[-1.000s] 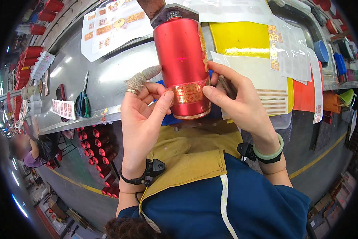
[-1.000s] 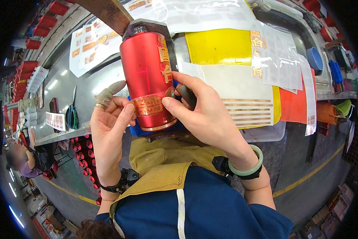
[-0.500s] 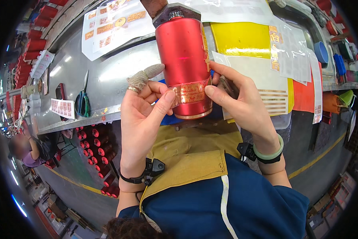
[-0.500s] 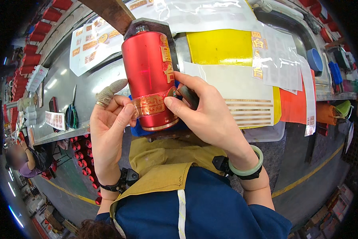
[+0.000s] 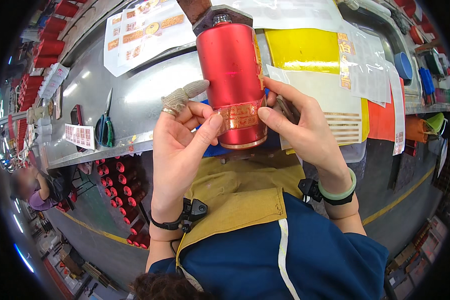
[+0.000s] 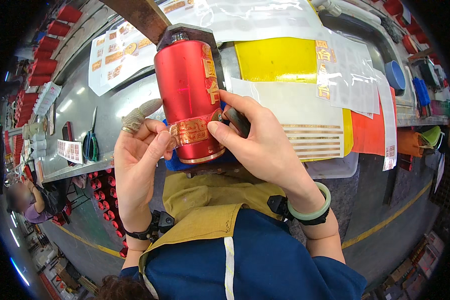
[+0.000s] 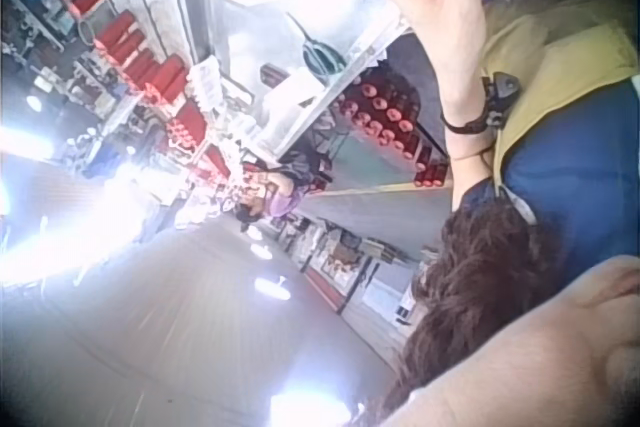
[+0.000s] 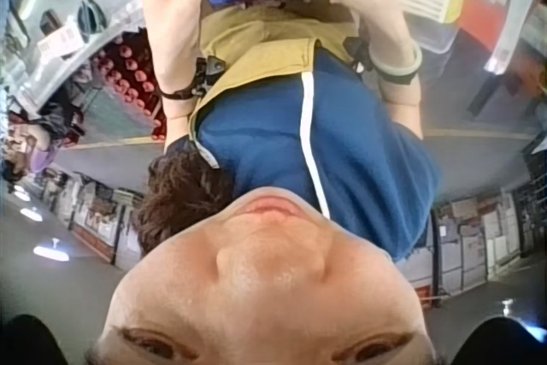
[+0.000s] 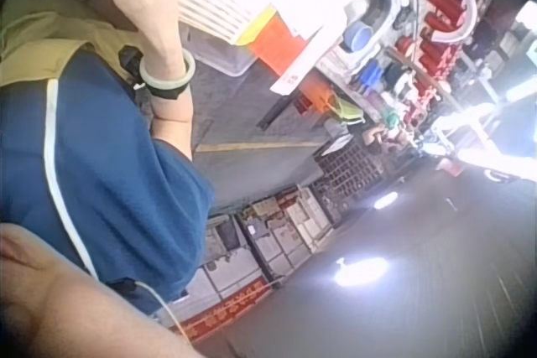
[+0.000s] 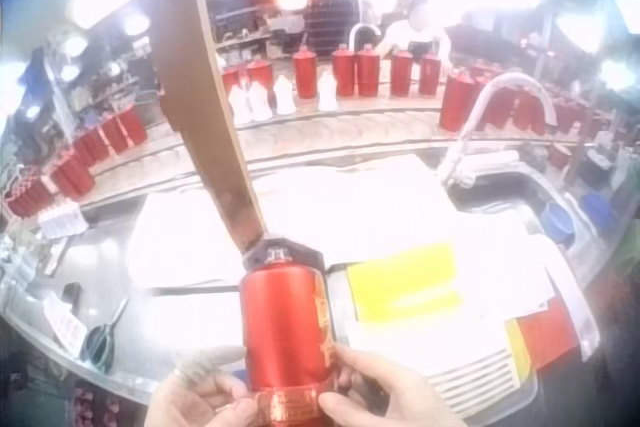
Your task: Apply gold-colored labels to red wine or liquor bottles on an assembly line.
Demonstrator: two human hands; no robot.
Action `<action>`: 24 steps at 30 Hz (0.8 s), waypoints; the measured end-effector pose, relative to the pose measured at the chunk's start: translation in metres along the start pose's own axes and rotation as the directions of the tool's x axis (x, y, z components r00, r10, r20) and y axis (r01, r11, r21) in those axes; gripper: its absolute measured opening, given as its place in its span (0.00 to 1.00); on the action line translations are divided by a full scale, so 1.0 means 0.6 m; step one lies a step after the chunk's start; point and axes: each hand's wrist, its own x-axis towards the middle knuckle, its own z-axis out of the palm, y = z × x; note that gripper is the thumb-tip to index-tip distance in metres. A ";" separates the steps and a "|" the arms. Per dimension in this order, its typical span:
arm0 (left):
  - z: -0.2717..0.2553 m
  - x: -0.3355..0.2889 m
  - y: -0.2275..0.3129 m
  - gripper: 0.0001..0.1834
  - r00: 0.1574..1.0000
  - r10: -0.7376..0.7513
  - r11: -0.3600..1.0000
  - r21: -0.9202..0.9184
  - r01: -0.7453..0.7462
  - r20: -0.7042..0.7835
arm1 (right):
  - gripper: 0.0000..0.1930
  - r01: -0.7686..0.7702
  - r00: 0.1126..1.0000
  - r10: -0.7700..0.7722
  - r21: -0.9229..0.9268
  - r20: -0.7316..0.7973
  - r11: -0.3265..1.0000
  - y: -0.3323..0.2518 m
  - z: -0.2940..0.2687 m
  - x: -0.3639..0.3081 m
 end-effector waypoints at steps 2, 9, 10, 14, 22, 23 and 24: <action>0.000 0.000 0.000 0.26 1.000 0.003 1.000 -0.002 -0.003 0.005 | 0.30 0.011 1.000 -0.011 -0.007 -0.004 1.000 0.001 0.000 0.000; 0.000 0.002 0.000 0.25 1.000 0.005 1.000 0.006 -0.005 0.013 | 0.32 -0.028 1.000 0.028 0.060 0.004 0.998 -0.010 0.005 0.000; -0.001 0.002 -0.001 0.26 1.000 0.008 1.000 0.008 -0.008 0.005 | 0.32 -0.029 1.000 0.029 0.082 0.004 0.996 -0.014 0.006 0.001; -0.004 0.003 -0.005 0.27 1.000 0.006 0.999 0.048 -0.005 -0.023 | 0.34 -0.075 0.997 0.075 0.030 0.007 0.997 -0.017 0.008 -0.001; -0.001 0.006 -0.008 0.19 1.000 0.008 1.000 -0.022 -0.008 -0.009 | 0.35 -0.066 0.998 0.067 0.037 -0.020 0.997 -0.010 0.011 0.000; 0.000 0.006 -0.009 0.19 1.000 -0.008 1.000 -0.024 0.008 -0.015 | 0.35 -0.065 0.998 0.066 0.034 -0.015 0.997 -0.010 0.012 0.000; -0.002 0.006 -0.010 0.19 1.000 -0.006 1.000 -0.027 0.006 -0.021 | 0.35 -0.063 0.998 0.064 0.038 -0.019 0.997 -0.010 0.013 0.000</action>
